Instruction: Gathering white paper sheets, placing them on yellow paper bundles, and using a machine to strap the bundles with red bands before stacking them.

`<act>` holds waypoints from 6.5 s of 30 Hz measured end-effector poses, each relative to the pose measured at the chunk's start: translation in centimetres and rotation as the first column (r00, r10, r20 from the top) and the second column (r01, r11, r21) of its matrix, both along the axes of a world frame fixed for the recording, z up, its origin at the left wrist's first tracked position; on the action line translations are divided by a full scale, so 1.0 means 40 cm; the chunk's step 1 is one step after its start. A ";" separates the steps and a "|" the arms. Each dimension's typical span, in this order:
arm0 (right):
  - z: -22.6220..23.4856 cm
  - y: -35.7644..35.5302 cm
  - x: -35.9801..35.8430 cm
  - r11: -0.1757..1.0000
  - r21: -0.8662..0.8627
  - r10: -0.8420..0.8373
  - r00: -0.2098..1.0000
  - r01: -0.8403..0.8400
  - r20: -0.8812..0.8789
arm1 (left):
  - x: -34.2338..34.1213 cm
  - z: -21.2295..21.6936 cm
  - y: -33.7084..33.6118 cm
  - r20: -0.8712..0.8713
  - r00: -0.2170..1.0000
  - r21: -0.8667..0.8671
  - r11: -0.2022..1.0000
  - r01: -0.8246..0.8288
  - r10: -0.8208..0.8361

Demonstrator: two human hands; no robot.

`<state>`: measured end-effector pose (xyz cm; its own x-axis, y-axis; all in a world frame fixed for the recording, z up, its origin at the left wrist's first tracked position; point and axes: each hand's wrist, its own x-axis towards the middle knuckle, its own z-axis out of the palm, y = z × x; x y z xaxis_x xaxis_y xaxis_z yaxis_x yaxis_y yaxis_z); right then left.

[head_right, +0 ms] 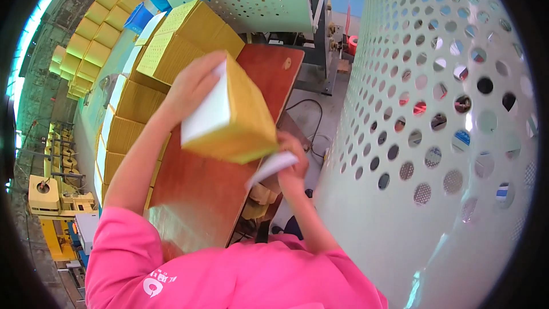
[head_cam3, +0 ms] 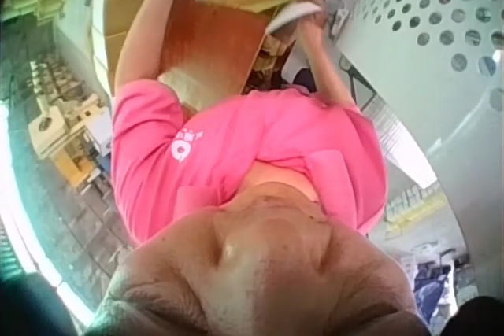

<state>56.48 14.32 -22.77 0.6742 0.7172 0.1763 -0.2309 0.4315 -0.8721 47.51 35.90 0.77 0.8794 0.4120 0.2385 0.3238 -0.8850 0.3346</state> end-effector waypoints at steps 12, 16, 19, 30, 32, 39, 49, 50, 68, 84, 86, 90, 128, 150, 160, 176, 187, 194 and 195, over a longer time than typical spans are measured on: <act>0.179 -0.224 -0.169 0.770 -0.176 0.418 0.693 -0.614 -0.587 | -0.362 0.069 -0.442 0.163 0.940 0.167 0.930 -0.327 0.301; 0.192 -0.252 -0.171 0.844 -0.169 0.341 0.752 -0.509 -0.564 | -0.388 0.079 -0.449 -0.022 0.917 -0.404 0.835 -0.373 0.399; 0.186 -0.305 -0.194 0.894 -0.183 0.246 0.790 -0.408 -0.561 | -0.414 0.077 -0.463 -0.135 0.921 -0.651 0.668 -0.360 0.365; 0.259 -1.063 0.052 0.902 -0.422 -0.073 0.933 -0.089 -0.353 | -0.219 -0.308 -0.981 0.245 0.914 -0.969 0.110 0.222 0.323; 0.254 -1.240 0.157 0.893 -0.448 -0.130 0.940 -0.027 -0.317 | -0.087 -0.411 -1.117 0.237 0.916 -0.969 0.008 0.248 0.325; 0.120 -1.719 0.536 0.866 -0.495 -0.131 0.921 -0.074 -0.367 | 0.294 -0.588 -1.546 0.256 0.951 -0.961 -0.060 0.269 0.172; 0.037 -1.839 0.725 0.974 -0.045 0.114 0.655 -0.220 -0.747 | 0.339 -0.793 -1.690 0.099 0.891 -0.901 -0.341 0.269 0.443; 0.013 -1.839 0.733 0.972 -0.043 0.120 0.647 -0.230 -0.753 | 0.321 -0.814 -1.673 0.101 0.880 -0.935 -0.258 0.243 0.464; -0.068 -1.874 0.684 0.883 -0.325 -0.046 0.627 -0.338 -0.777 | 0.358 -0.584 -1.695 -0.031 0.914 -0.975 -0.215 0.062 0.404; -0.108 -1.804 0.588 0.450 -0.652 -0.243 0.786 0.610 0.568 | 0.394 -0.595 -1.644 0.010 0.965 -0.980 -0.188 0.061 0.264; -0.093 -1.820 0.598 0.672 -0.718 -0.269 0.963 0.181 -0.009 | 0.391 -0.593 -1.640 -0.003 0.965 -0.984 -0.170 0.043 0.262; -0.012 -1.850 0.614 0.792 -0.610 -0.262 0.921 0.035 -0.289 | 0.400 -0.568 -1.644 -0.054 0.965 -0.986 -0.166 -0.010 0.258; 0.080 -1.815 0.599 0.624 -0.746 -0.074 0.968 0.234 0.241 | 0.403 -0.556 -1.650 -0.038 0.961 -0.980 -0.199 0.018 0.273; 0.063 -1.750 0.603 0.738 -0.647 -0.219 0.975 0.191 0.037 | 0.434 -0.582 -1.726 0.141 0.837 -0.990 0.055 0.132 0.529; -0.056 -1.737 0.615 0.874 -0.226 -0.459 0.883 0.430 -0.099 | 0.338 -0.708 -1.715 0.165 0.965 -0.893 0.445 0.059 0.202; -0.053 -1.778 0.577 0.863 -0.333 -0.430 0.898 0.379 -0.093 | 0.302 -0.681 -1.736 0.235 0.922 -0.971 0.039 0.234 0.307; -0.022 -1.764 0.621 0.857 -0.395 -0.348 0.937 0.330 0.030 | 0.253 -0.722 -1.720 0.096 0.931 -0.989 -0.074 0.130 0.353; -0.018 -1.771 0.597 0.892 -0.310 -0.378 0.919 0.330 -0.110 | 0.262 -0.719 -1.719 0.099 0.935 -0.995 0.018 0.099 0.341; -0.018 -1.770 0.594 0.893 -0.309 -0.377 0.919 0.328 -0.112 | 0.257 -0.726 -1.718 0.118 0.938 -0.993 0.063 0.103 0.325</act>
<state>80.23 -56.50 -23.50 0.8934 0.4297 -0.1311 -0.2599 0.2563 -0.9310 57.80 -32.80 -28.28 0.7891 0.5365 -0.2992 0.1025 0.3653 0.9252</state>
